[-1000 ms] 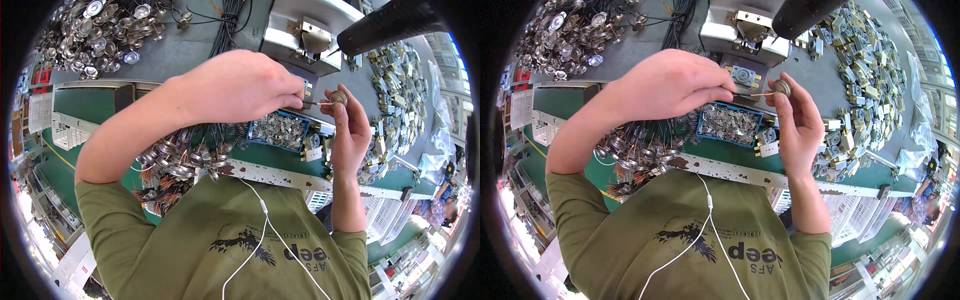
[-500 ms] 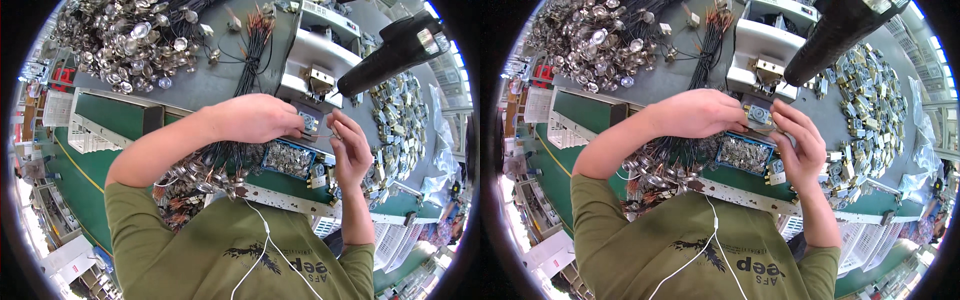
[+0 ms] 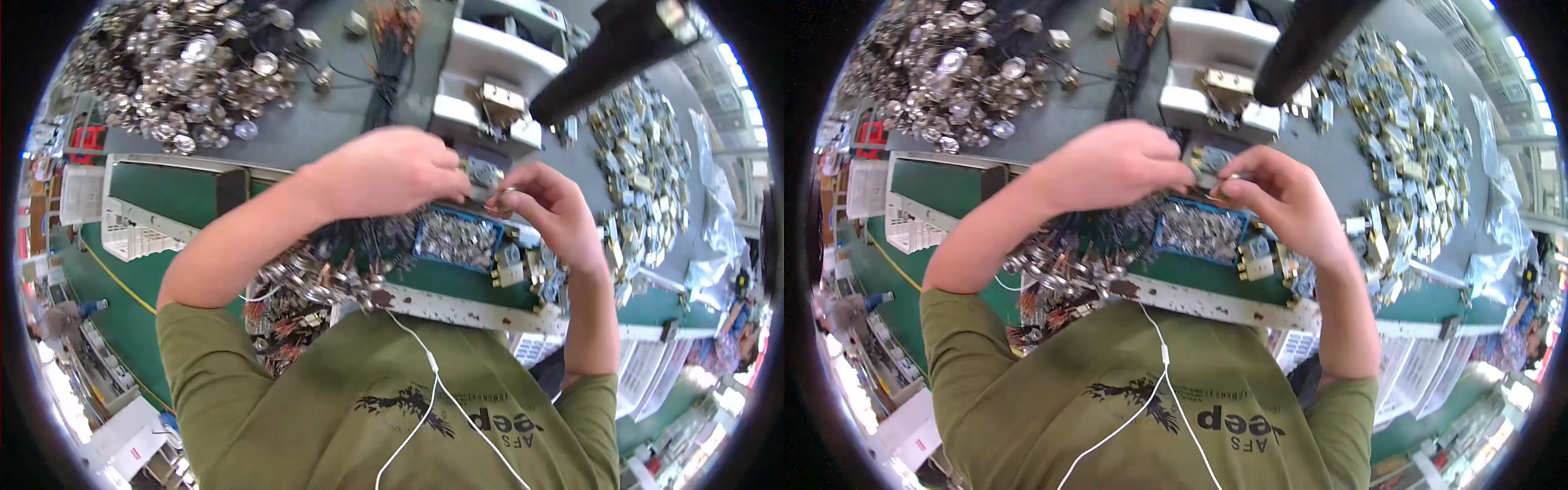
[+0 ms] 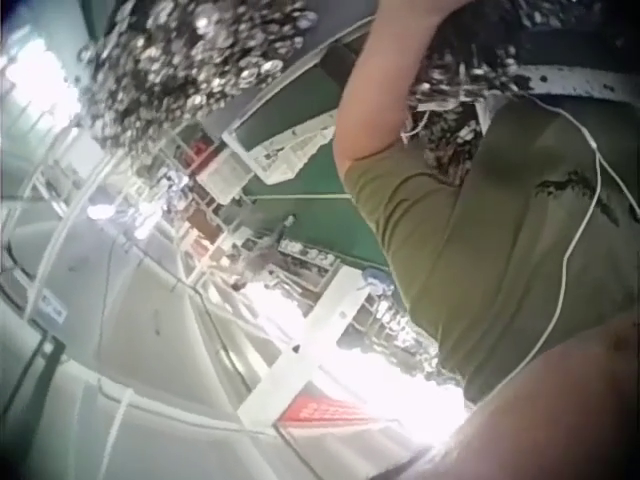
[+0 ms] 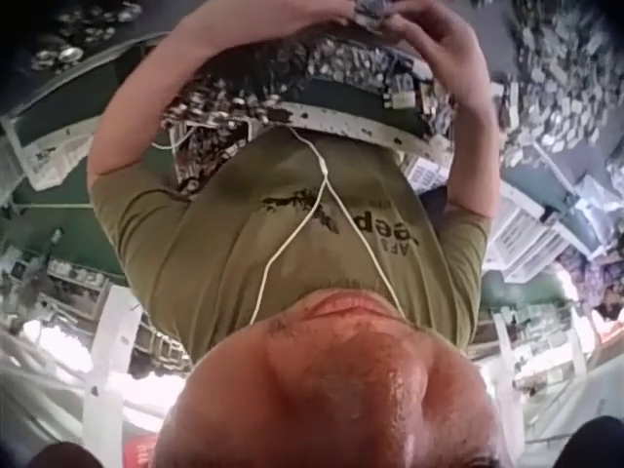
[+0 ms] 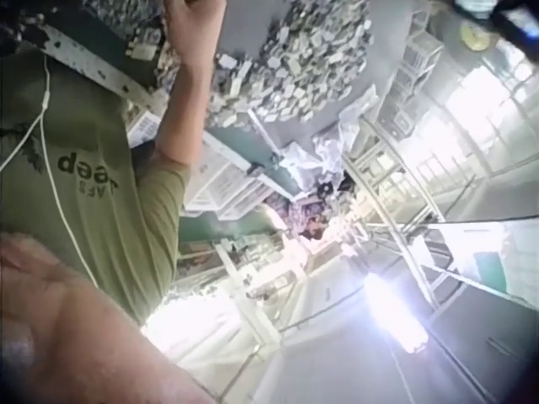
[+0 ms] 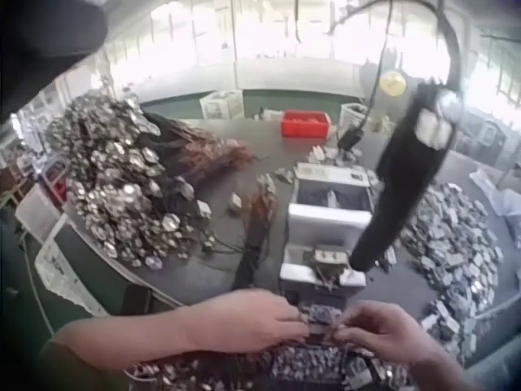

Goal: Assemble electronic components by connecting wire harnesses and securing parts with an electric screwdriver.

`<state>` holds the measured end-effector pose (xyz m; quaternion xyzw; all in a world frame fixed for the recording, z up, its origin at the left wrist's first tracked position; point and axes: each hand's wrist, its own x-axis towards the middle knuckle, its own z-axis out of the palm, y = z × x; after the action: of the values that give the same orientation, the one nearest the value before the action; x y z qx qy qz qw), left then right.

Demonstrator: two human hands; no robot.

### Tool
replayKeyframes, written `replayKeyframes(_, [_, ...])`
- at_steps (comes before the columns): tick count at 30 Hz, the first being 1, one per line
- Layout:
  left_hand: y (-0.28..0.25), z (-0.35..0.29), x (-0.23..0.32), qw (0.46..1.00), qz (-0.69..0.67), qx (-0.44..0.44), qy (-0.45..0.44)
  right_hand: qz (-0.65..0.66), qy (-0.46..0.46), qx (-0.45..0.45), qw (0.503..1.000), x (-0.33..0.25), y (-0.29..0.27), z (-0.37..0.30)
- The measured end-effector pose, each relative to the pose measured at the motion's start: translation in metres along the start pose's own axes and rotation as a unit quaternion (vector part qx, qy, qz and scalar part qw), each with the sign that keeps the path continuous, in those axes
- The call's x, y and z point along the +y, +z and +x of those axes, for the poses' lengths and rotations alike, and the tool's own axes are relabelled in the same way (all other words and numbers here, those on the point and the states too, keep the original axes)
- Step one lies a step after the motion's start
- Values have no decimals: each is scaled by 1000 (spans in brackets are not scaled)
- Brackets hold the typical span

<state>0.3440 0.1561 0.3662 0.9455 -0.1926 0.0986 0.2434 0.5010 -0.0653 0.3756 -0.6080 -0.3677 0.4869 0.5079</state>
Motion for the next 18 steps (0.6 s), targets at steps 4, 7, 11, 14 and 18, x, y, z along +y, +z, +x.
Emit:
replayKeyframes(4, [2,1,3,998,59,-1,18,-81,55,-63,993,-5,-6,1])
replayKeyframes(7, [6,1,6,997,78,31,-1,76,-43,97,991,14,18,-19])
replayKeyframes(11, [13,8,12,998,0,56,-17,79,-109,235,963,27,49,-28])
replayKeyframes(14, [9,8,12,999,12,31,-25,-37,-60,201,977,17,44,-28])
replayKeyframes(18, [11,5,9,1000,23,-6,7,-173,1,-9,985,0,19,-18])
